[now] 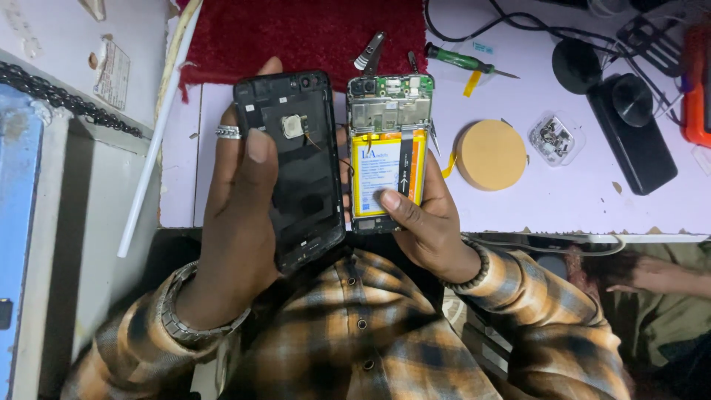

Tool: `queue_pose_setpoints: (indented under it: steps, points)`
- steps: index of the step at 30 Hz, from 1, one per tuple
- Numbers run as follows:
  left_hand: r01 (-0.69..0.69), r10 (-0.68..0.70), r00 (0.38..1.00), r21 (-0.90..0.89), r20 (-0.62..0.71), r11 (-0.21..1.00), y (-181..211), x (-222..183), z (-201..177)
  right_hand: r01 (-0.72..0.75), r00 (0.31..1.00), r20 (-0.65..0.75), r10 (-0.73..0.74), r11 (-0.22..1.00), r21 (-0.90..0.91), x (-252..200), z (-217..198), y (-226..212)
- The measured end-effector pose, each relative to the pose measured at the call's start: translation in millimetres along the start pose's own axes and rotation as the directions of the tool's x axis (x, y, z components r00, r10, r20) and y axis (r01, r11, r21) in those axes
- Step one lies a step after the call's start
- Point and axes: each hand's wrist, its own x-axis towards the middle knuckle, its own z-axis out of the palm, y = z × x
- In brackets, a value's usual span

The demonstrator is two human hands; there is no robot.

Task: Disassembling a mobile phone by prying off the back cover and removing internal screws

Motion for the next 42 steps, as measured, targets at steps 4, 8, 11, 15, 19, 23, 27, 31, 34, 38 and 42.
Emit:
queue_pose_setpoints:
  steps: [4, 8, 11, 15, 19, 23, 27, 31, 34, 38, 42]
  points:
    - [0.095, -0.093, 0.993, 0.032, -0.067, 0.995, -16, 20, -15, 0.013, 0.998, -0.050, -0.024, 0.977, -0.214, 1, 2, -8]
    - [0.186, -0.142, 0.982, 0.504, -0.125, 0.844, -20, 33, -26, 0.017, 0.998, -0.042, -0.041, 0.883, -0.469, -3, -3, -20]
    - [0.225, -0.169, 0.974, 0.578, -0.150, 0.784, -27, 35, -37, -0.006, 1.000, -0.015, -0.003, 0.816, -0.578, -5, -9, -30]
    - [0.086, -0.120, 0.993, 0.666, 0.004, 0.741, -17, 28, -47, -0.089, 0.989, 0.029, 0.142, 0.753, -0.652, -2, -15, -45]
    - [0.074, -0.123, 0.992, 0.755, 0.009, 0.651, -17, 27, -56, -0.117, 0.984, 0.022, 0.178, 0.732, -0.671, -1, -12, -47]
    - [0.141, -0.153, 0.986, 0.785, -0.060, 0.603, -13, 30, -54, -0.082, 0.984, 0.061, 0.168, 0.727, -0.682, -2, -13, -46]
    - [0.101, -0.107, 0.993, 0.839, -0.051, 0.534, -12, 28, -58, -0.092, 0.981, 0.057, 0.185, 0.703, -0.705, 0, -8, -49]
    - [0.071, -0.094, 0.995, 0.848, -0.026, 0.524, -11, 28, -60, -0.064, 0.978, 0.083, 0.190, 0.659, -0.749, -1, -5, -54]
    - [0.011, -0.046, 0.999, 0.863, 0.014, 0.505, -16, 29, -66, -0.026, 0.967, 0.099, 0.234, 0.481, -0.876, -4, -7, -61]
    - [-0.249, 0.099, 0.968, 0.930, 0.230, 0.271, -23, 28, -74, -0.053, 0.941, 0.078, 0.329, 0.371, -0.927, -10, -4, -67]
    - [-0.340, 0.162, 0.934, 0.931, 0.318, 0.133, -21, 26, -67, -0.114, 0.905, 0.109, 0.411, 0.482, -0.869, -17, -1, -66]
